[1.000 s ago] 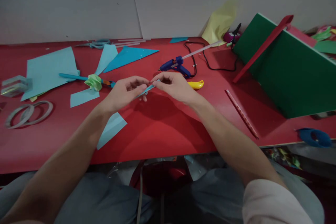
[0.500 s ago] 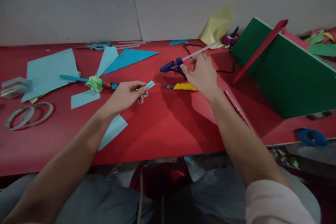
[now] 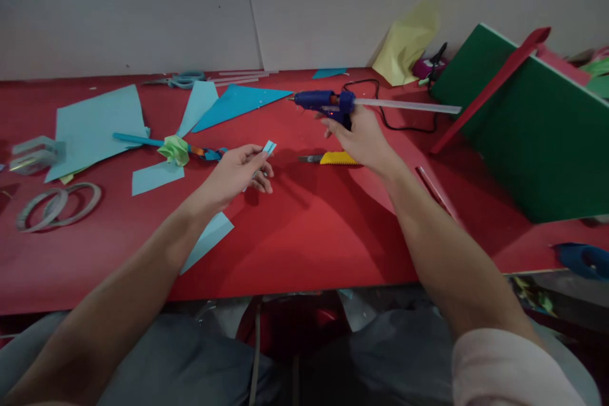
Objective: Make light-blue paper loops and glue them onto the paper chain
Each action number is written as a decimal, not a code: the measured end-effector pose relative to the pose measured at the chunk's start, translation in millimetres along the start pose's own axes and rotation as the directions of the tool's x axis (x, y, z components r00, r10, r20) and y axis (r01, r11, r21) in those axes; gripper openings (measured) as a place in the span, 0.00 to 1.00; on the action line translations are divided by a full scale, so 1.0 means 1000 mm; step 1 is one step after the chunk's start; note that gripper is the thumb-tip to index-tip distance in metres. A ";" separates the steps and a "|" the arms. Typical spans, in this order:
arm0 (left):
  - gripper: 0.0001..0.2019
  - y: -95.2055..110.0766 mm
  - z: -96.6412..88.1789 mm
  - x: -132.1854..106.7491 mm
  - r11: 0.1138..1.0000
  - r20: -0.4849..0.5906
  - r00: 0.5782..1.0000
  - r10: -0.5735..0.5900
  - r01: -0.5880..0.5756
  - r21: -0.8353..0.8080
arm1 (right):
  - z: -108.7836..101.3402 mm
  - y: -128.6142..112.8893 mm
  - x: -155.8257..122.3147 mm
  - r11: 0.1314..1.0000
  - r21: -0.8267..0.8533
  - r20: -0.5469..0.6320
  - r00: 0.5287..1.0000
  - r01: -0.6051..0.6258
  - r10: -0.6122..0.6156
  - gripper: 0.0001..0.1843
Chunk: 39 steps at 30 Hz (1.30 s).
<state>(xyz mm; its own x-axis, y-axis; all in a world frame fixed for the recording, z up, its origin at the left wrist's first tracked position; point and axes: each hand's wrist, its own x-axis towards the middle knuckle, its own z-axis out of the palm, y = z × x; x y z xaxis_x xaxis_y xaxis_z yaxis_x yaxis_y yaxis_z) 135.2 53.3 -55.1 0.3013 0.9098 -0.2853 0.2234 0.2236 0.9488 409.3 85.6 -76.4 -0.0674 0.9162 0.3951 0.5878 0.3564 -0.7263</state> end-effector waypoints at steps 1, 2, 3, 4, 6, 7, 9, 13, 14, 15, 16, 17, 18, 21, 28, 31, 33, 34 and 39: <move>0.06 0.000 0.001 0.000 1.000 -0.006 1.000 0.003 -0.003 0.010 | -0.003 -0.007 -0.003 0.999 0.037 0.019 1.000 0.016 -0.017 0.14; 0.06 0.000 0.001 0.000 1.000 -0.013 1.000 0.003 -0.003 0.019 | -0.005 -0.014 -0.006 0.997 0.067 0.034 0.999 0.033 -0.035 0.14; 0.06 0.000 0.001 0.000 1.000 -0.024 1.000 0.003 -0.003 0.027 | -0.007 -0.019 -0.009 0.995 0.089 0.054 0.997 0.045 -0.049 0.15; 0.06 0.000 0.002 0.001 0.999 -0.038 0.999 0.005 -0.004 0.036 | -0.007 -0.022 -0.011 0.993 0.106 0.078 0.995 0.052 -0.061 0.16; 0.07 0.001 0.002 0.001 0.998 -0.069 0.998 0.012 -0.008 0.055 | -0.006 -0.024 -0.015 0.991 0.121 0.131 0.989 0.056 -0.072 0.19; 0.07 0.001 0.002 0.001 0.998 -0.086 0.996 0.017 -0.012 0.065 | -0.005 -0.023 -0.016 0.991 0.121 0.153 0.985 0.056 -0.074 0.22; 0.08 0.002 0.002 0.001 0.996 -0.113 0.993 0.030 -0.021 0.082 | -0.002 -0.020 -0.018 0.992 0.108 0.173 0.981 0.066 -0.084 0.25; 0.08 0.003 0.001 0.000 0.994 -0.136 0.990 0.046 -0.032 0.104 | 0.002 -0.017 -0.017 0.993 0.066 0.182 0.977 0.100 -0.110 0.27; 0.08 0.003 0.001 -0.001 0.993 -0.136 0.990 0.048 -0.033 0.109 | 0.003 -0.018 -0.017 0.992 0.058 0.185 0.976 0.108 -0.117 0.26; 0.08 0.003 0.001 -0.001 0.993 -0.137 0.989 0.050 -0.035 0.115 | 0.003 -0.019 -0.017 0.992 0.049 0.187 0.974 0.117 -0.124 0.25; 0.08 0.003 0.001 -0.001 0.992 -0.137 0.989 0.053 -0.037 0.119 | 0.003 -0.020 -0.017 0.992 0.036 0.189 0.974 0.123 -0.128 0.24; 0.08 0.003 0.001 -0.002 0.992 -0.138 0.989 0.057 -0.040 0.122 | 0.003 -0.021 -0.017 0.992 0.020 0.193 0.973 0.126 -0.127 0.22; 0.08 0.002 0.001 -0.002 0.991 -0.137 0.989 0.062 -0.046 0.123 | 0.003 -0.022 -0.017 0.992 0.003 0.198 0.972 0.125 -0.123 0.21; 0.08 0.001 0.001 -0.001 0.991 -0.137 0.988 0.074 -0.057 0.123 | 0.002 -0.024 -0.017 0.992 -0.039 0.213 0.971 0.118 -0.108 0.18; 0.07 -0.001 0.000 0.000 0.986 -0.140 0.986 0.090 -0.069 0.149 | 0.001 -0.027 -0.018 0.991 -0.081 0.227 0.970 0.111 -0.090 0.21; 0.07 -0.001 -0.001 0.000 0.986 -0.144 0.985 0.091 -0.069 0.151 | 0.001 -0.026 -0.017 0.988 -0.083 0.213 0.971 0.132 -0.111 0.21; 0.07 -0.001 -0.001 0.000 0.986 -0.143 0.985 0.098 -0.077 0.147 | 0.002 -0.024 -0.016 0.986 -0.077 0.203 0.971 0.145 -0.127 0.21; 0.07 -0.001 -0.001 0.000 0.986 -0.143 0.985 0.102 -0.081 0.146 | 0.002 -0.024 -0.016 0.986 -0.073 0.202 0.971 0.148 -0.131 0.21; 0.08 0.000 -0.001 0.000 0.984 -0.151 0.983 0.108 -0.085 0.155 | 0.002 -0.024 -0.016 0.991 -0.031 0.201 0.972 0.133 -0.124 0.22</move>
<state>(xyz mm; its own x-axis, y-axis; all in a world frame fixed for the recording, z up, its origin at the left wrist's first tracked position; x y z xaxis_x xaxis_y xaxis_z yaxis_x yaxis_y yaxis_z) 134.4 53.2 -55.0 0.1804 0.9710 -0.1572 0.3382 0.0888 0.9369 394.8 62.2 -66.1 -0.3009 0.8827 0.3610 0.5981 0.4695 -0.6495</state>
